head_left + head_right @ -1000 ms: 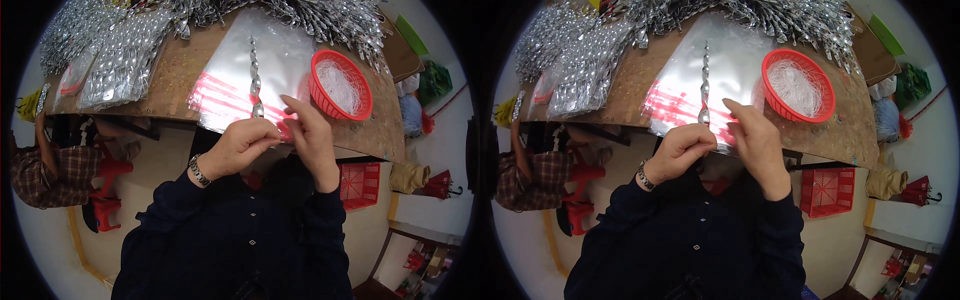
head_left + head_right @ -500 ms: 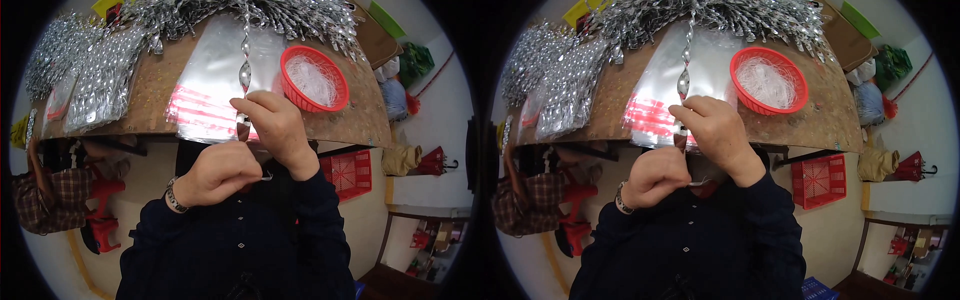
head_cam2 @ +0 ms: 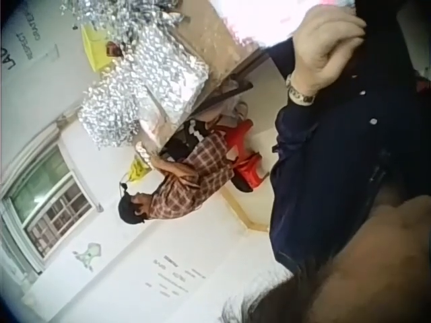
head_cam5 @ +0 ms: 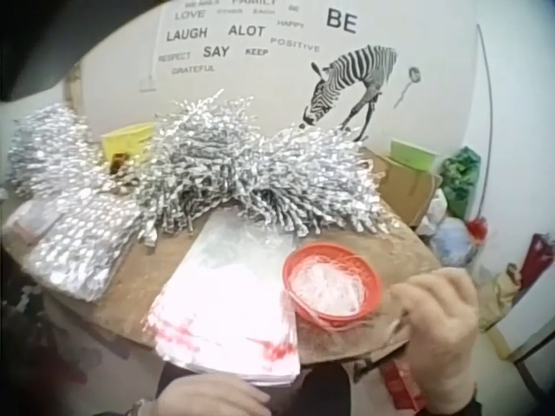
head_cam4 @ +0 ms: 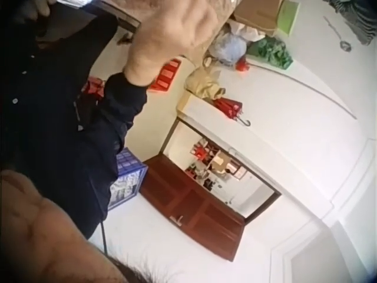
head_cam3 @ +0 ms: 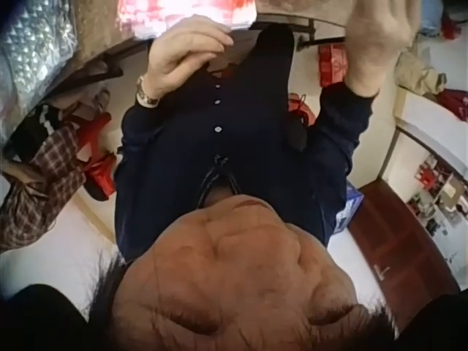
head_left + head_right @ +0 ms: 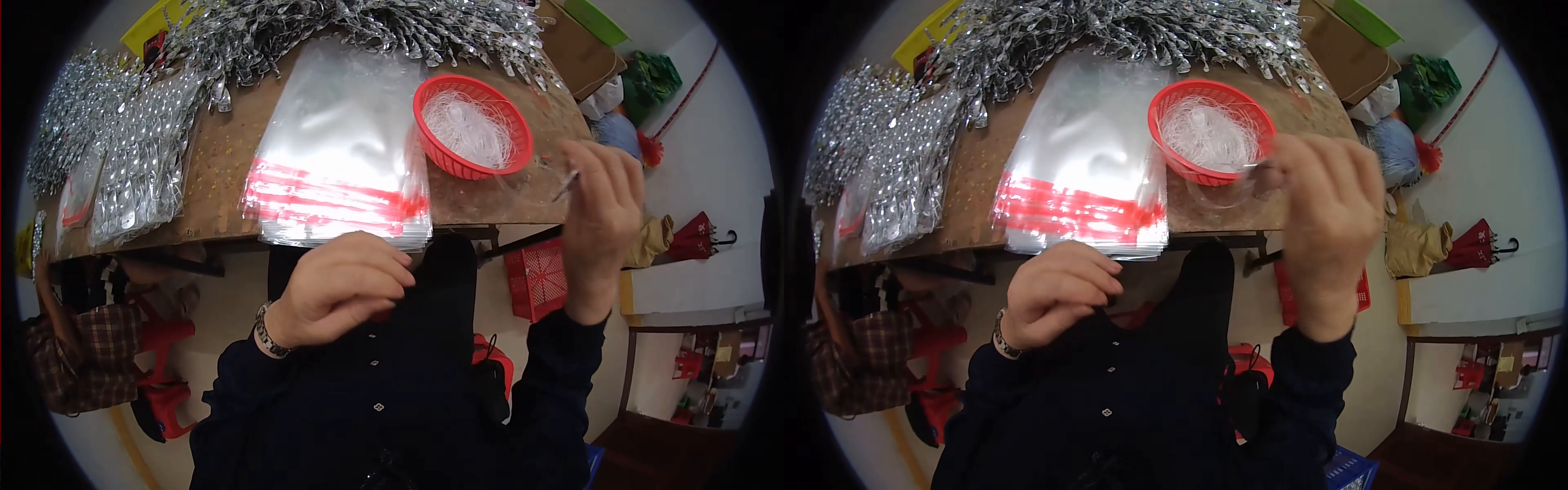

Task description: Packaging silver spiral decorations into plastic bags.

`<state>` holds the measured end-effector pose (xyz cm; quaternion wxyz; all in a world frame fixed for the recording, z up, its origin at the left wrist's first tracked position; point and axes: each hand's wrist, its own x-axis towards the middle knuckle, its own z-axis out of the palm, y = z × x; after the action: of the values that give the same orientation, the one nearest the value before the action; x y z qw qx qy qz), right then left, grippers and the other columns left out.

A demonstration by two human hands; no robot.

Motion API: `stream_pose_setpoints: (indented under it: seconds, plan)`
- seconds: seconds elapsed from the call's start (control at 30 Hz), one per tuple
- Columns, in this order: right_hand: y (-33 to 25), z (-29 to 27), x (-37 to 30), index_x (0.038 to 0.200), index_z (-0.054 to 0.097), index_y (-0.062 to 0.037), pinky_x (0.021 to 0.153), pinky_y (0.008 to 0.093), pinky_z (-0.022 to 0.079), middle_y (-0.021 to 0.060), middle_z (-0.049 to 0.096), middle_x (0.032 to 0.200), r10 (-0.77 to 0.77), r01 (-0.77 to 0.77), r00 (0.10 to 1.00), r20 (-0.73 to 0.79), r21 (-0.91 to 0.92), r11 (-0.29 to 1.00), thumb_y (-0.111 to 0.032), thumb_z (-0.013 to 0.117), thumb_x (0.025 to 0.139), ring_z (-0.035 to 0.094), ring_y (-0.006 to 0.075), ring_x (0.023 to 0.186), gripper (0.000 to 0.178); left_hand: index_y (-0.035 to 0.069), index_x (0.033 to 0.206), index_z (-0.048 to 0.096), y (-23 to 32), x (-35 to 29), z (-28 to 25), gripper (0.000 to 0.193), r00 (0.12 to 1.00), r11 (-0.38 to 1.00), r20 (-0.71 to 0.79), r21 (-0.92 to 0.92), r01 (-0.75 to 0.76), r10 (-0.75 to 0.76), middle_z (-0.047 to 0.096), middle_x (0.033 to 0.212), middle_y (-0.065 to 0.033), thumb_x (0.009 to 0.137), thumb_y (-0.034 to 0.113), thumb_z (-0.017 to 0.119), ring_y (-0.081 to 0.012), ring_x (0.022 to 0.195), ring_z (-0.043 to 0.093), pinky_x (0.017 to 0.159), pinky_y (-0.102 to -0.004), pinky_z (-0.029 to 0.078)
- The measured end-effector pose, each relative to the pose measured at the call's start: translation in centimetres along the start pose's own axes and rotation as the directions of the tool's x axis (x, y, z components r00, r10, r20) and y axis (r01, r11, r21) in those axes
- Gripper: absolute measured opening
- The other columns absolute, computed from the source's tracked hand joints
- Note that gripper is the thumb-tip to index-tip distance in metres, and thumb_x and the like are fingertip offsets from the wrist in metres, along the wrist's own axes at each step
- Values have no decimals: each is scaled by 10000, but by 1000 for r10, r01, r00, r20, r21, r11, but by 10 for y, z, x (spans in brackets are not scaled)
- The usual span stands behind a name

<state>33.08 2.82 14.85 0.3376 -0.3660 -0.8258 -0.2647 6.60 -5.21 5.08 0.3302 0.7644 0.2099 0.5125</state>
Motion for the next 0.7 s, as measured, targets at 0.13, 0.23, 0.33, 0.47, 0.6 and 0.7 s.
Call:
stream_pose_setpoints:
  seconds: [0.13,0.23,0.33,0.47,0.6,0.7]
  plan:
    - [48,-15,-27,947,650,-43,738,381,479,107,652,889,135,-131,990,29,-109,985,-12,628,793,599,300,853,158,-3,927,648,-17,-7,5,120,970,983,-162,21,185,-179,664,933,-97,823,-40,602,-243,883,626,800,-325,485]
    - [79,-16,-48,1026,620,-10,740,376,475,143,648,916,295,-267,949,111,-210,940,-58,588,894,598,325,843,144,-11,929,643,-26,-13,5,95,918,940,-212,-11,340,-334,657,906,-90,854,-24,588,-203,854,617,769,-293,477]
    - [114,6,-65,993,608,-17,690,382,475,161,648,872,519,-473,829,211,-232,850,-148,578,902,611,336,788,162,-19,924,638,-36,-19,8,77,887,916,-234,-60,396,-399,648,879,-72,887,1,572,-154,823,601,738,-263,466]
    - [161,50,-91,921,623,-17,658,400,473,171,639,775,601,-560,701,383,-225,797,-211,586,878,625,342,732,202,-22,919,634,-51,-19,10,82,853,882,-225,-109,458,-471,641,860,-56,903,19,565,-120,789,583,712,-245,459]
    - [197,102,-101,887,685,-82,722,458,492,166,670,850,624,-569,618,479,-276,775,-296,627,836,645,358,852,228,-21,919,635,-51,-20,7,86,844,876,-235,-97,473,-482,636,844,-45,910,31,568,-105,759,572,688,-234,453]
    - [207,130,-97,893,702,-95,737,466,500,164,679,871,667,-589,536,517,-338,735,-299,634,820,651,351,879,228,-19,917,636,-58,-21,6,91,813,849,-245,-127,512,-528,631,830,-35,916,41,567,-94,740,562,672,-228,449]
